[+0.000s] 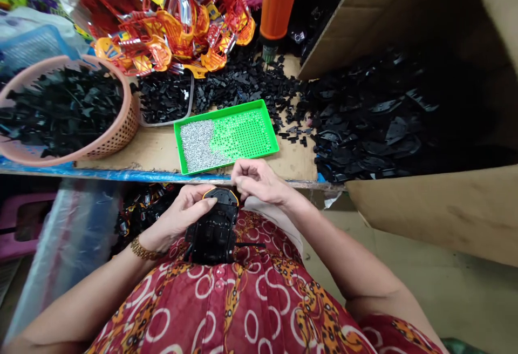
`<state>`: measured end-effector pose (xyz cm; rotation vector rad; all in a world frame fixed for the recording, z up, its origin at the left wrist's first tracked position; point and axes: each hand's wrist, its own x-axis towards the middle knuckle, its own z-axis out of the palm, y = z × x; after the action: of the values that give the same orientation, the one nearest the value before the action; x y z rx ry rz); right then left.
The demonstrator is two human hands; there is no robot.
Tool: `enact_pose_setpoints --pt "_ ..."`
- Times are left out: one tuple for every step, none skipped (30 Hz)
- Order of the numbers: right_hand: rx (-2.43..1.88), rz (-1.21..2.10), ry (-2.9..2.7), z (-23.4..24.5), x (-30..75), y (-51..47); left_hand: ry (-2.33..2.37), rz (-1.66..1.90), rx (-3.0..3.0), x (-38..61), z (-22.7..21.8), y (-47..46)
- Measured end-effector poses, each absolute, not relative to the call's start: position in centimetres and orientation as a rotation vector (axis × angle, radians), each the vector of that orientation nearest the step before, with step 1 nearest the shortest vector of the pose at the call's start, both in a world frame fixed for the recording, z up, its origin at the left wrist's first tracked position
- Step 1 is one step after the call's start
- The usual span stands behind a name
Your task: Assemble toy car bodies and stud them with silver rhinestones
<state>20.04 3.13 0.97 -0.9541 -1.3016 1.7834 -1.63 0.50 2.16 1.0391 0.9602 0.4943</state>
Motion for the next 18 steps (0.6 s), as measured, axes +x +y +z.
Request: enact_pose_setpoints --pt "-0.990 1.735 -1.312 1.4 20.4 3.3 0.970 0.514 1.005 -1.5 2.2 0.4" --pt "-1.025 1.685 -1.316 1.7 20.8 3.5 0.978 0.534 0.976 -1.4 2.2 0.4" --pt "-1.058 1.638 -1.310 2.0 21.1 3.7 0.982 0.550 0.950 -1.3 2.3 0.4" --pt "-1.081 1.596 -1.294 2.2 21.4 3.8 0.983 0.561 0.930 -1.1 2.3 0.3" --pt "-1.093 1.563 -1.273 2.3 21.6 4.0 0.985 0.574 0.915 -1.0 2.4 0.3" --pt "-1.100 1.532 -1.251 2.3 21.8 4.2 0.984 0.587 0.908 -1.0 2.5 0.2" --pt "-1.108 1.504 -1.233 2.2 21.9 4.3 0.984 0.601 0.904 -0.9 2.5 0.1" --pt "-1.118 1.480 -1.222 2.2 22.0 4.5 0.984 0.618 0.900 -0.9 2.5 0.0" --pt "-1.125 1.461 -1.214 2.2 22.1 4.6 0.985 0.635 0.894 -0.9 2.4 -0.2" --pt "-1.127 1.444 -1.209 2.2 22.2 4.8 0.981 0.644 0.888 -0.9 2.4 -0.3" --pt "-1.129 1.428 -1.205 2.2 22.3 4.9 0.976 0.647 0.881 -1.0 2.3 -0.3" --pt "-1.134 1.410 -1.202 2.3 22.4 5.1 0.974 0.647 0.875 -1.0 2.2 -0.3" --pt "-1.140 1.389 -1.200 2.4 22.5 5.3 0.981 0.651 0.870 -1.1 2.1 -0.1" --pt "-1.145 1.367 -1.197 2.5 22.6 5.4 0.998 0.661 0.861 -1.1 2.1 0.2" --pt "-1.149 1.348 -1.193 2.7 22.6 5.5 1.022 0.690 0.841 -1.2 2.1 0.7" --pt "-1.152 1.331 -1.191 2.8 22.7 5.6 1.051 0.737 0.801 -1.2 2.3 1.3" --pt "-1.149 1.319 -1.190 3.0 22.7 5.7 1.079 0.793 0.738 -1.2 2.6 2.0" --pt "-1.141 1.311 -1.189 3.1 22.7 5.7 1.098 0.837 0.661 -1.2 2.9 2.8"
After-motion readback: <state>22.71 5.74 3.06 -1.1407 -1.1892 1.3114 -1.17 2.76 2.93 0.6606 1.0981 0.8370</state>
